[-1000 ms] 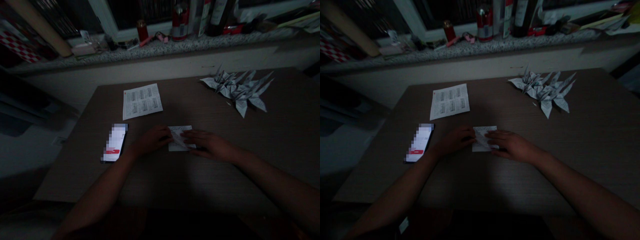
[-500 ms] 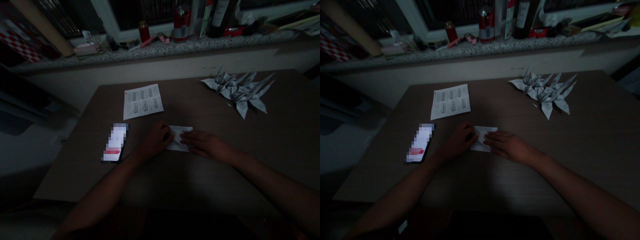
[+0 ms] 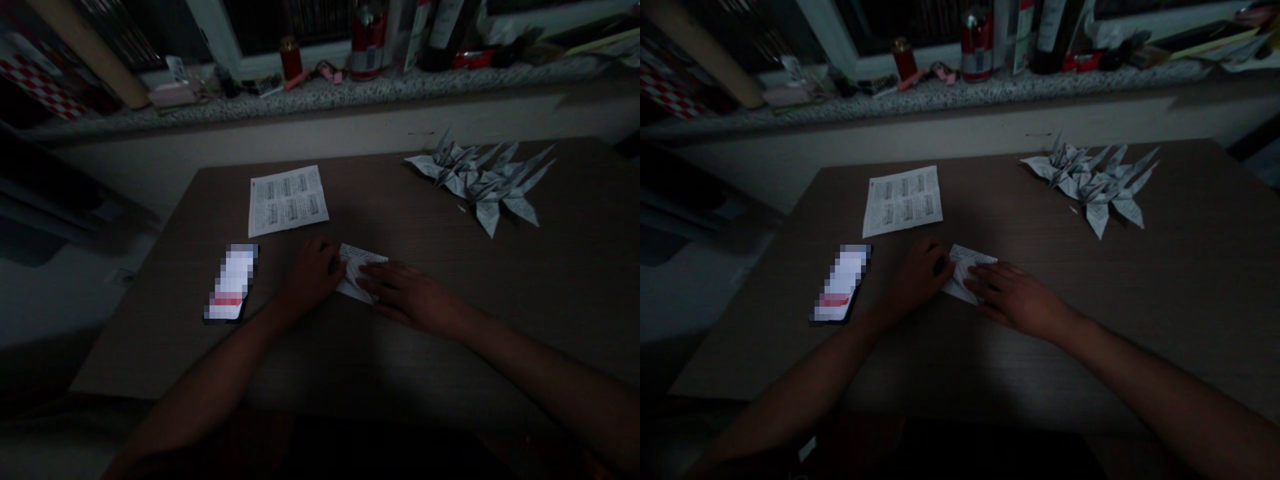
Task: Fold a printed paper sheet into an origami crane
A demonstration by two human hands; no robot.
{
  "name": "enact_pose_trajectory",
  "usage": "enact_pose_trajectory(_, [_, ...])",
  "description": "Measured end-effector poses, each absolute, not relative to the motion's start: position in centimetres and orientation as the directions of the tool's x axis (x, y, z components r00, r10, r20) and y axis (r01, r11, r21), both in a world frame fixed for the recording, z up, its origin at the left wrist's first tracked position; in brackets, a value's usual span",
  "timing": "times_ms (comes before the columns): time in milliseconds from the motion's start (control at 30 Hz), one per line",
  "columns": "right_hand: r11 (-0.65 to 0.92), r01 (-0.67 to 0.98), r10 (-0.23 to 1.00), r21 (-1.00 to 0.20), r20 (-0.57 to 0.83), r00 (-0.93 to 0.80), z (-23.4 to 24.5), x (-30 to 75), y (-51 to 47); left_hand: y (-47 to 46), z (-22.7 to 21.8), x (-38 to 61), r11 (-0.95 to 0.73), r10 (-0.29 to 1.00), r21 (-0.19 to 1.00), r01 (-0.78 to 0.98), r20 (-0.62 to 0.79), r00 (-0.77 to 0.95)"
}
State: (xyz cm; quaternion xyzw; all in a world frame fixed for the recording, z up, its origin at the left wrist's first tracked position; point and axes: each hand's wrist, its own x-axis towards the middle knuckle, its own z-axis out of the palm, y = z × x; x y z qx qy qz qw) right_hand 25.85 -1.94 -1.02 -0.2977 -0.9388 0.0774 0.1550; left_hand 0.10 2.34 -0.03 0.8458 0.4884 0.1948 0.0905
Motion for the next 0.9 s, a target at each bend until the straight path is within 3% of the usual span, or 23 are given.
enact_pose_trajectory(167, [0.796, 0.567, 0.605, -0.214, 0.233, -0.761, -0.7, 25.9, -2.0, 1.6, 0.9, 0.2, -0.650, 0.758, 0.263, 0.713, 0.295, 0.581])
enact_pose_trajectory(300, [0.781, 0.589, 0.624, -0.207, 0.242, -0.743, -0.6, 26.3, -2.1, 0.5, 1.5, 0.0, -0.768, 0.640, 0.217, 0.602, 0.234, 0.732])
enact_pose_trajectory(600, [0.742, 0.595, 0.669, -0.310, 0.283, -0.687, -0.6, 26.7, -1.3, -0.7, 1.2, 0.0, -0.768, 0.638, 0.185, 0.614, 0.136, 0.758])
enact_pose_trajectory(900, [0.734, 0.625, 0.679, -0.266, 0.274, -0.681, -1.0, 26.0, -0.9, -1.3, 1.4, 0.3, -0.742, 0.667, 0.169, 0.649, 0.087, 0.740])
